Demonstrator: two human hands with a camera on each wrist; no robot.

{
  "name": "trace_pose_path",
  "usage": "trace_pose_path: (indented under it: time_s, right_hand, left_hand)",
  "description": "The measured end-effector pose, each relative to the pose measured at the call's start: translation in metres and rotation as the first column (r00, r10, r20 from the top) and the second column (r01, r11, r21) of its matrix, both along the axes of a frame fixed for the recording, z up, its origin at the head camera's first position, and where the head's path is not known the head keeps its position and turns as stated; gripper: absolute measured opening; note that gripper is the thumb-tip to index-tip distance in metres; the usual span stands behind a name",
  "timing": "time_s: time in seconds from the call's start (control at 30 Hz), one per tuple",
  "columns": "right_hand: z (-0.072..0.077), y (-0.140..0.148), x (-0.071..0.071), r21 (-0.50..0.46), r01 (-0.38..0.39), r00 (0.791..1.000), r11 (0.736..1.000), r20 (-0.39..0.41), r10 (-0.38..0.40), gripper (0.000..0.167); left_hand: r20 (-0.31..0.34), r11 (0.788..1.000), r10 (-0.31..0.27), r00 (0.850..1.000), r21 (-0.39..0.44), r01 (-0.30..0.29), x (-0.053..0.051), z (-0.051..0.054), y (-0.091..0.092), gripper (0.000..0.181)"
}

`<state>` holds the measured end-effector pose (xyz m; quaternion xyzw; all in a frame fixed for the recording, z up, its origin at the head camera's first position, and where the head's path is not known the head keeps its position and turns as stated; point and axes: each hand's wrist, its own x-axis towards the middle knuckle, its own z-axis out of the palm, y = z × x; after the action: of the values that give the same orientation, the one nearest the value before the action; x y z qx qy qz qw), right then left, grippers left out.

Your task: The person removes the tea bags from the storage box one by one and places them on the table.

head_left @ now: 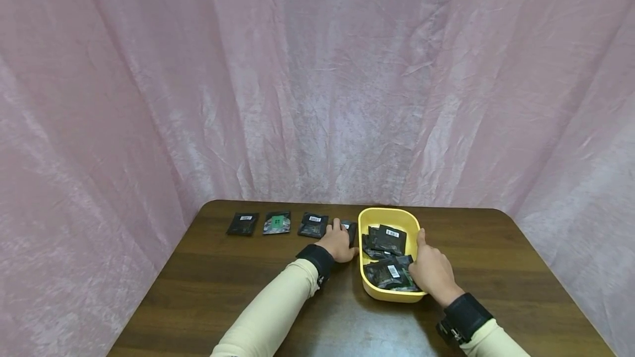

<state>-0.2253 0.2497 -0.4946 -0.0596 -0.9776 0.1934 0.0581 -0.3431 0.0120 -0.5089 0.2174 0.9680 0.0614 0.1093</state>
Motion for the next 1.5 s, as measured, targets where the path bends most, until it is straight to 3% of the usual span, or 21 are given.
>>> trace_pose_path:
  time_s: [0.17, 0.53, 0.7, 0.77, 1.0, 1.1, 1.23, 1.3, 1.4, 1.5]
  right_hand:
    - [-0.001, 0.000, -0.001, 0.001, 0.001, 1.000, 1.000, -0.003, 0.000, 0.096]
    - [0.000, 0.000, 0.001, -0.004, 0.006, 1.000, 1.000, 0.015, -0.006, 0.096]
    - [0.001, -0.001, 0.002, -0.015, 0.015, 0.999, 1.000, 0.028, -0.015, 0.096]
    - [0.001, -0.001, 0.002, -0.021, 0.019, 0.999, 1.000, 0.034, -0.019, 0.096]
    - [0.000, -0.001, 0.002, -0.028, 0.020, 0.999, 0.999, 0.037, -0.019, 0.096]
    - [0.001, -0.001, 0.002, -0.027, 0.018, 0.999, 0.999, 0.030, -0.017, 0.097]
    - [0.000, -0.001, 0.001, -0.019, 0.011, 1.000, 1.000, 0.010, -0.011, 0.096]
    - [-0.001, -0.001, 0.002, -0.018, 0.007, 1.000, 1.000, 0.003, -0.007, 0.096]
    - [0.000, -0.001, 0.001, -0.017, 0.001, 1.000, 1.000, 0.003, -0.001, 0.096]
    - [0.000, 0.001, 0.001, -0.022, 0.006, 1.000, 1.000, 0.018, -0.006, 0.097]
  left_hand:
    - [-0.008, 1.000, 0.017, 1.000, 0.023, -0.017, -0.002, -0.004, 0.000, 0.085]
    - [-0.059, 0.999, -0.004, 0.998, 0.034, 0.006, 0.012, 0.000, -0.002, 0.086]
    - [-0.094, 0.997, -0.023, 0.995, 0.072, 0.030, 0.011, 0.001, -0.004, 0.086]
    - [-0.102, 0.995, -0.024, 0.995, 0.098, 0.034, 0.005, -0.006, -0.004, 0.087]
    - [-0.126, 0.982, -0.007, 0.992, 0.185, 0.030, -0.026, -0.046, -0.002, 0.106]
    - [-0.124, 0.986, -0.015, 0.992, 0.162, 0.035, -0.018, -0.029, -0.003, 0.110]
    - [-0.065, 0.989, -0.036, 0.997, 0.141, 0.044, 0.008, 0.020, -0.009, 0.110]
    - [-0.041, 0.989, -0.042, 0.998, 0.140, 0.048, 0.016, 0.035, -0.011, 0.108]
    - [-0.055, 0.986, -0.058, 0.997, 0.152, 0.066, 0.022, 0.049, -0.014, 0.101]
    - [-0.081, 0.979, -0.099, 0.992, 0.170, 0.112, 0.024, 0.056, -0.013, 0.093]
